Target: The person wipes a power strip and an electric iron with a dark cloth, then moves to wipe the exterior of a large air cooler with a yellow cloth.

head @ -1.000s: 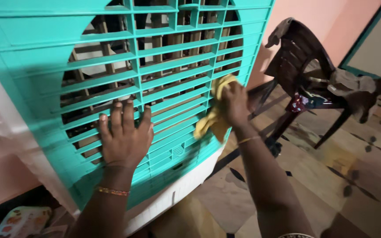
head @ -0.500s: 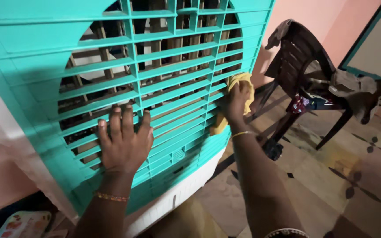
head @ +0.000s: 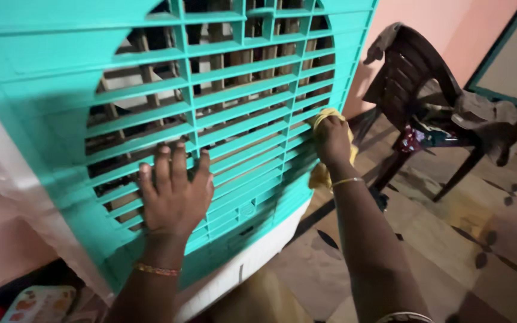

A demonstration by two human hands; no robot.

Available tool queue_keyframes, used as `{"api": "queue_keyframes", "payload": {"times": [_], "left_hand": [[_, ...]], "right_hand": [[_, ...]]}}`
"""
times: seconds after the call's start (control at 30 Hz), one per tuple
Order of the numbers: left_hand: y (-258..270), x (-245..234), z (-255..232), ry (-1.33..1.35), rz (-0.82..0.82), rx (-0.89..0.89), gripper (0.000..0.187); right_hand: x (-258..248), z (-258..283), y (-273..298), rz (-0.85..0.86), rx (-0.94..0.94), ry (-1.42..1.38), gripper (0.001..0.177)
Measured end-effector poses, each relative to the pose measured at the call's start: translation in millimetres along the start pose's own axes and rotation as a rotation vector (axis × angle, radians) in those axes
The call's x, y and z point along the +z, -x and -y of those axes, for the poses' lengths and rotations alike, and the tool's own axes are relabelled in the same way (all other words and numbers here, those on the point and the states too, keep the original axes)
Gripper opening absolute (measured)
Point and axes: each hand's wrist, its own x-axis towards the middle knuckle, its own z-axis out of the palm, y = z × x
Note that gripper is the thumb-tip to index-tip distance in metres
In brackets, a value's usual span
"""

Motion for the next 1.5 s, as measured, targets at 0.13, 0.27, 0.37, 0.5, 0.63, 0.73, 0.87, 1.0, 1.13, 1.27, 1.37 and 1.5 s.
{"api": "queue_keyframes", "payload": {"times": [0.13,0.27,0.37,0.5,0.63,0.73,0.87,1.0,1.13,1.27,1.37,1.5], "left_hand": [[-0.3,0.5,1.5,-0.018,-0.004,0.014,0.037],[3.0,2.4,-0.8,0.0,-0.016,-0.007,0.034],[-2.7,7.0,0.1,-0.015,-0.043,-0.022,0.033],[3.7,7.4,-0.2,-0.018,-0.021,0.004,0.035],[3.8,9.9,1.9,-0.031,-0.016,0.016,0.037],[7.9,9.5,2.2,-0.048,-0.016,0.021,0.037],[6.9,7.7,0.3,-0.035,0.027,0.02,0.038],[3.1,5.2,3.0,-0.007,-0.002,0.004,0.038],[5.2,9.1,1.2,0.003,0.0,0.013,0.038],[8.9,9.0,1.4,0.007,0.009,0.011,0.037],[2.9,10.5,4.7,-0.001,-0.028,0.0,0.034],[6.4,8.5,0.1,0.012,0.003,0.014,0.037]], "right_hand": [[11.3,-7.8,-0.4,0.169,-0.182,0.032,0.01],[30.4,-13.4,11.7,-0.014,-0.028,0.042,0.015],[42.5,-0.5,5.3,-0.033,0.011,-0.027,0.021],[50.4,51.2,63.1,-0.087,-0.054,-0.146,0.035],[33.1,88.1,91.5,-0.227,-0.129,-0.242,0.049],[21.8,77.3,86.2,-0.107,-0.113,-0.262,0.043],[18.2,27.3,52.8,0.041,-0.171,-0.023,0.016],[26.9,1.4,26.4,0.175,-0.119,0.21,0.005],[20.8,-0.3,32.2,0.224,-0.252,-0.069,0.008],[14.4,17.6,38.1,0.083,-0.156,-0.098,0.029],[19.5,33.9,26.6,-0.011,-0.114,0.151,0.037],[23.5,36.1,48.0,0.215,-0.076,-0.152,0.029]]}}
